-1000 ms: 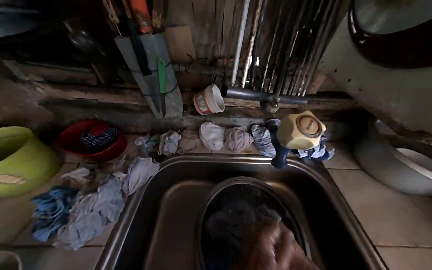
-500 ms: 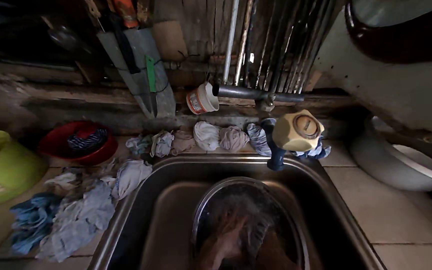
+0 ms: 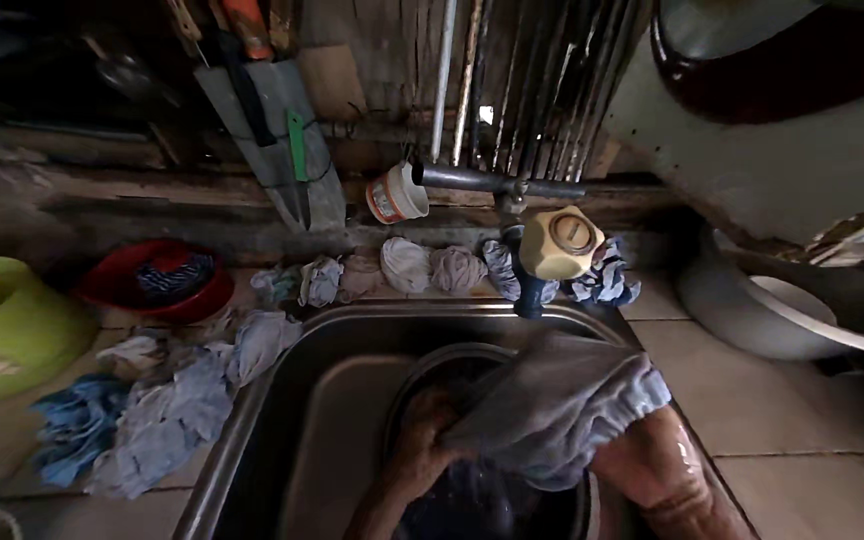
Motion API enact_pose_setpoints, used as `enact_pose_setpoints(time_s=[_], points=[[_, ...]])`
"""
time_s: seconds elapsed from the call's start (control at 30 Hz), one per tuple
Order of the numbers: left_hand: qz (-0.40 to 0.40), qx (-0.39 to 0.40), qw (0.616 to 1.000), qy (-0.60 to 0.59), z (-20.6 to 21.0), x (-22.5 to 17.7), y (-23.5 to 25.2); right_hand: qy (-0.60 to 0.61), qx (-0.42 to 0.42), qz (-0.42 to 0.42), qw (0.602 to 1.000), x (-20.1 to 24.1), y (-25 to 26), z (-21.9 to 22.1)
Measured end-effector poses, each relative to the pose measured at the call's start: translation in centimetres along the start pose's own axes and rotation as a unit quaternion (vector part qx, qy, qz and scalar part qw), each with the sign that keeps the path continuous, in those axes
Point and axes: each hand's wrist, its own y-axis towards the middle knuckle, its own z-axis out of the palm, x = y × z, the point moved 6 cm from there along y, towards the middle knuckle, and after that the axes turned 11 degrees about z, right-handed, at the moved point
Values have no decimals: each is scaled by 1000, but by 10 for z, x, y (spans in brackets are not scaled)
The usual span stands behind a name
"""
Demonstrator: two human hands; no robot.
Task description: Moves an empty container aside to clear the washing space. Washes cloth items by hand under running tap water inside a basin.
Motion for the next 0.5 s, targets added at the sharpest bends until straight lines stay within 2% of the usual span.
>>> enact_pose_setpoints(time_s=[0.07, 0.13, 0.17, 0.2, 0.27, 0.3, 0.33, 0.37, 0.4, 0.43, 0.5], points=[[32, -97, 988, -116, -8, -34, 9, -62, -144, -13, 988, -15, 7, -25], [75, -146, 965, -204, 9, -76, 18, -117, -229, 59, 965, -55, 17, -45], [90, -155, 963, -200, 25, -93, 21, -111, -249, 93, 957, -76, 19, -48], [103, -166, 968, -156, 41, -102, 23, -80, -251, 106, 959, -93, 19, -44], [111, -181, 977, 21, 59, -93, 26, -24, -199, 98, 975, -106, 17, -27], [71, -179, 976, 99, 57, -78, 30, 2, -204, 113, 972, -111, 19, -22], [4, -175, 976, 129, 48, -60, 35, -1, -215, 130, 968, -114, 23, -21], [-45, -180, 973, 134, 39, -48, 38, -20, -211, 144, 967, -115, 26, -21], [-53, -190, 971, 137, 37, -45, 38, -40, -211, 147, 965, -115, 27, -21], [-34, -190, 972, 132, 41, -53, 35, -64, -231, 140, 961, -112, 28, -19], [71, -180, 976, 102, 64, -82, 21, -185, -253, 76, 946, -95, 16, -7]])
